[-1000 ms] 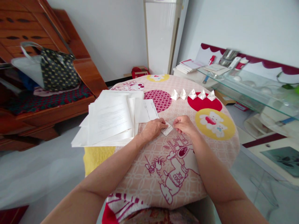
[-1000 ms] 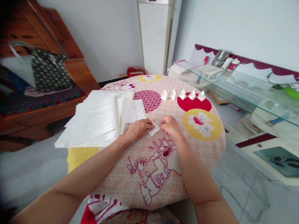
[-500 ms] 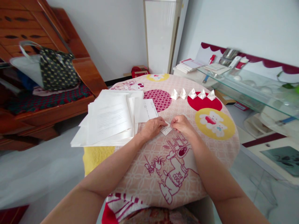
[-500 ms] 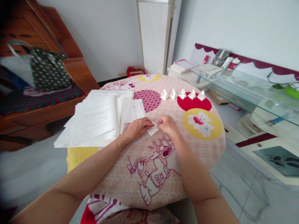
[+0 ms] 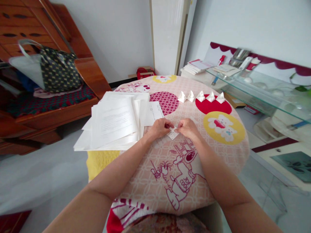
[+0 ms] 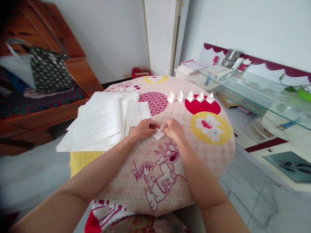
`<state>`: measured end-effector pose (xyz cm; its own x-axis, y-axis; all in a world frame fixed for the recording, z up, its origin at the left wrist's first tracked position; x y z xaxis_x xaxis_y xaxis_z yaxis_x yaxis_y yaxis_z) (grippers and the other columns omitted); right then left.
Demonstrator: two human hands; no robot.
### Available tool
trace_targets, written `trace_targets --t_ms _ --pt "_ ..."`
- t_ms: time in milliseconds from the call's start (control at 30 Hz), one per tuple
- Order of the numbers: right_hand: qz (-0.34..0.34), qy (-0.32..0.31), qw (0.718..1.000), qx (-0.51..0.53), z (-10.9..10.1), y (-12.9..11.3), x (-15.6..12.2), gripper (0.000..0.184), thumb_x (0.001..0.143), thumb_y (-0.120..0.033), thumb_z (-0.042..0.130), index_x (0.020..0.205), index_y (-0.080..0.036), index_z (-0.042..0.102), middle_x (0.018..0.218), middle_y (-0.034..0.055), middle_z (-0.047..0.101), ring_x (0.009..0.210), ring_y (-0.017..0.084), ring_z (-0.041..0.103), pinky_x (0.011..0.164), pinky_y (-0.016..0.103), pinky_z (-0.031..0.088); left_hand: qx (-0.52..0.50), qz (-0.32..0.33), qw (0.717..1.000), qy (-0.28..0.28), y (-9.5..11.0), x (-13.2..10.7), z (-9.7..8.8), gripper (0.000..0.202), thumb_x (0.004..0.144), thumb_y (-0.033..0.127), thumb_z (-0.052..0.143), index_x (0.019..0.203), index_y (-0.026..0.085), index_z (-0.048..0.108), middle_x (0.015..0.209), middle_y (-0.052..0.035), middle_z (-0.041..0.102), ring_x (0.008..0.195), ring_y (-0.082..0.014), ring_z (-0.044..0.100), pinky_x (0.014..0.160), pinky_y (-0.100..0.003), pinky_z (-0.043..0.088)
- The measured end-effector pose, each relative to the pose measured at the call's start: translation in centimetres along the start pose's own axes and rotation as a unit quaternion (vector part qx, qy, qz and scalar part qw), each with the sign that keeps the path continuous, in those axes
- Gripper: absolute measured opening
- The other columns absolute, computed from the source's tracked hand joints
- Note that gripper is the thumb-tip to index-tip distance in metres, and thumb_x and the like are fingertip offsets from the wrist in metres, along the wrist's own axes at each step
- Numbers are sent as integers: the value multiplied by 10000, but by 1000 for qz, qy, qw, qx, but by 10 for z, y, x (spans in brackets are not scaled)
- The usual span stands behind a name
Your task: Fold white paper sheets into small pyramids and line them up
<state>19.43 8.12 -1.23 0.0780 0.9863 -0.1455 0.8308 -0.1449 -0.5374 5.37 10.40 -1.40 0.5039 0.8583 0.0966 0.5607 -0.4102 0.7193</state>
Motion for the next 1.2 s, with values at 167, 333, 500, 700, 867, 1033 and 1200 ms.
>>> trace_targets --t_ms 167,333,500,700,867,1033,1200 --pt "-2 1 1000 4 -1 -1 -1 97 728 -201 798 713 -173 706 628 1 657 601 134 587 556 242 372 -79 -8 996 -31 -12 -1 2 446 643 14 546 970 148 817 857 -27 768 727 -119 670 680 -223 555" --pt "-2 4 1000 19 -1 1 -3 89 728 -188 788 709 -172 702 627 2 656 606 141 597 562 240 391 -187 0 981 -60 -26 -4 6 501 643 15 506 1038 134 789 990 -71 803 857 -158 739 803 -302 613" --pt "-9 5 999 33 0 3 -3 92 727 -179 777 698 -173 690 625 0 649 598 138 590 556 238 393 -193 -26 980 -33 -33 -6 -1 550 694 -3 455 1132 126 762 1080 -99 796 968 -168 748 890 -313 598" --pt "-6 -1 999 43 1 4 -3 84 730 -181 770 712 -174 689 621 -8 642 590 129 578 552 233 388 -52 -28 998 7 -15 -4 -6 378 792 153 618 1145 141 753 967 -53 779 829 -161 706 760 -267 558" --pt "-18 -14 998 66 2 3 -5 69 726 -169 765 729 -169 695 624 -11 649 570 116 569 538 225 382 -31 -47 998 -7 -8 -4 -4 282 782 214 685 1046 137 747 727 10 690 643 -114 596 612 -230 443" --pt "-23 -39 991 122 3 4 -8 75 730 -177 759 739 -165 685 574 -30 612 505 97 533 489 213 361 -23 -47 998 -20 -8 -7 -3 146 797 234 673 680 155 637 580 46 561 554 -85 473 543 -230 327" --pt "10 -34 977 208 1 15 -7 224 783 -367 762 740 -167 672 510 -30 568 410 96 486 402 217 337 -231 -86 968 51 -20 -12 -9 131 812 254 657 739 165 595 563 54 549 498 -82 476 498 -207 350"
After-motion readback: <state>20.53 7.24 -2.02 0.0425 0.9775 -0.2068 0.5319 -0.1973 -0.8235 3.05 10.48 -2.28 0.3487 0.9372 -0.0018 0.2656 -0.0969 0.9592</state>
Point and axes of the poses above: each hand's wrist, its own x-axis towards the middle knuckle, its own z-axis out of the palm, y = z × x, the point moved 9 cm from there along x, towards the middle knuckle
